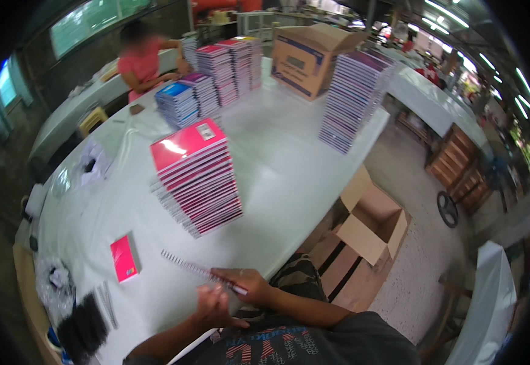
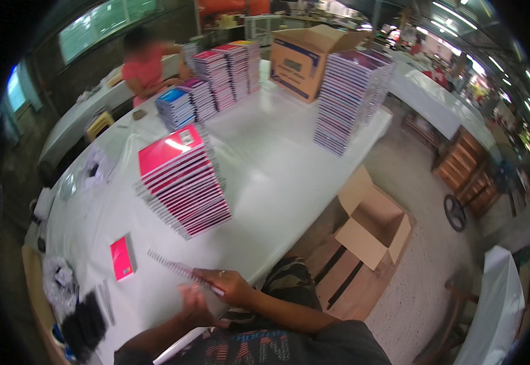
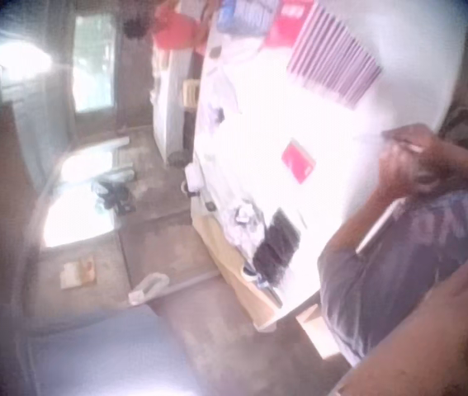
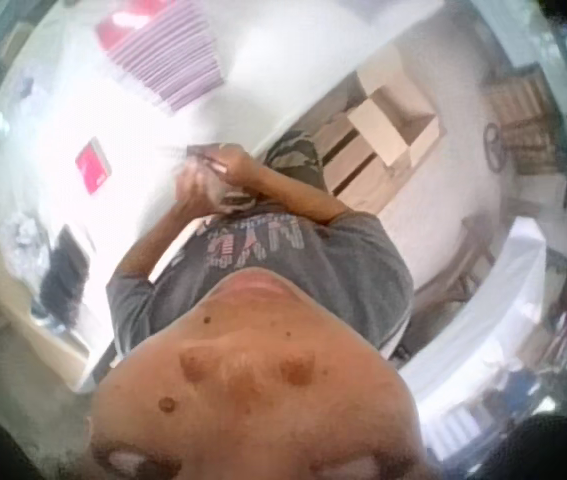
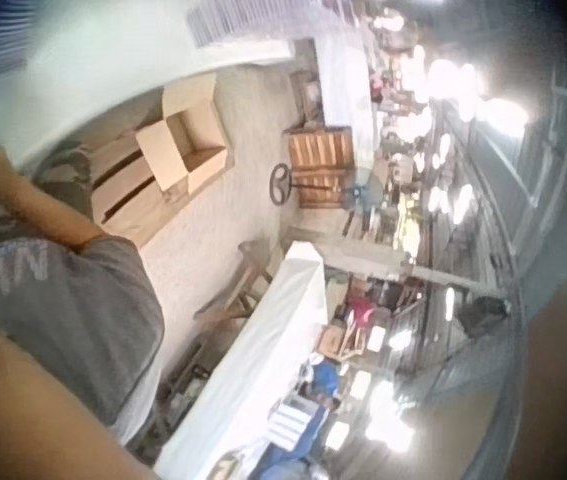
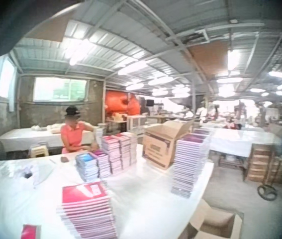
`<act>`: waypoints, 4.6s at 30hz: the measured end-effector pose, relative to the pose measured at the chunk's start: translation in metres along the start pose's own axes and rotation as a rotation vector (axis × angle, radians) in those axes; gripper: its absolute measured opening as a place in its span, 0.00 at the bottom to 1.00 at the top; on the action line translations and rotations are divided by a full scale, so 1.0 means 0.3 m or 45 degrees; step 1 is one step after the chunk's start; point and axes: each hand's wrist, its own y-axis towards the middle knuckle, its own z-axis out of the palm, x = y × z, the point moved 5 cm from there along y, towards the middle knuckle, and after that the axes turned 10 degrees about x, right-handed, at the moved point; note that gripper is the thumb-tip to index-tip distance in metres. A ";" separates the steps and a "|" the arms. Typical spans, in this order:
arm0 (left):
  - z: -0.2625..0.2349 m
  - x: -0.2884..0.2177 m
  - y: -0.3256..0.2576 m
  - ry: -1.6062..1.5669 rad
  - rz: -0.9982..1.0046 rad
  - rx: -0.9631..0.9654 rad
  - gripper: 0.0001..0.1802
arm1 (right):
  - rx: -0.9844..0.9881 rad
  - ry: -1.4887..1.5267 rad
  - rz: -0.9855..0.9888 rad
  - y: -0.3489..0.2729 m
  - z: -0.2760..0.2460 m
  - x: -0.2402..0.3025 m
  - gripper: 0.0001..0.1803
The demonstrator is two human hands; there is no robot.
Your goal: The person threads a plastic spiral through the punched holes of small pink notebooks by hand, spinning the coil until it is fully inserted, and then stacks the finished notebooks into a pile on the work surface.
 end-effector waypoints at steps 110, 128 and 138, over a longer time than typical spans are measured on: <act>-0.293 0.276 0.386 -1.461 -0.688 0.045 0.10 | 0.271 0.398 0.587 0.148 -0.347 0.044 0.14; -0.460 0.553 0.738 -0.647 -1.120 -0.563 0.16 | -0.704 0.336 0.249 0.670 -0.587 -0.084 0.23; -0.360 0.538 0.623 -0.261 -1.052 -1.002 0.17 | -0.916 0.175 0.110 0.626 -0.470 -0.147 0.18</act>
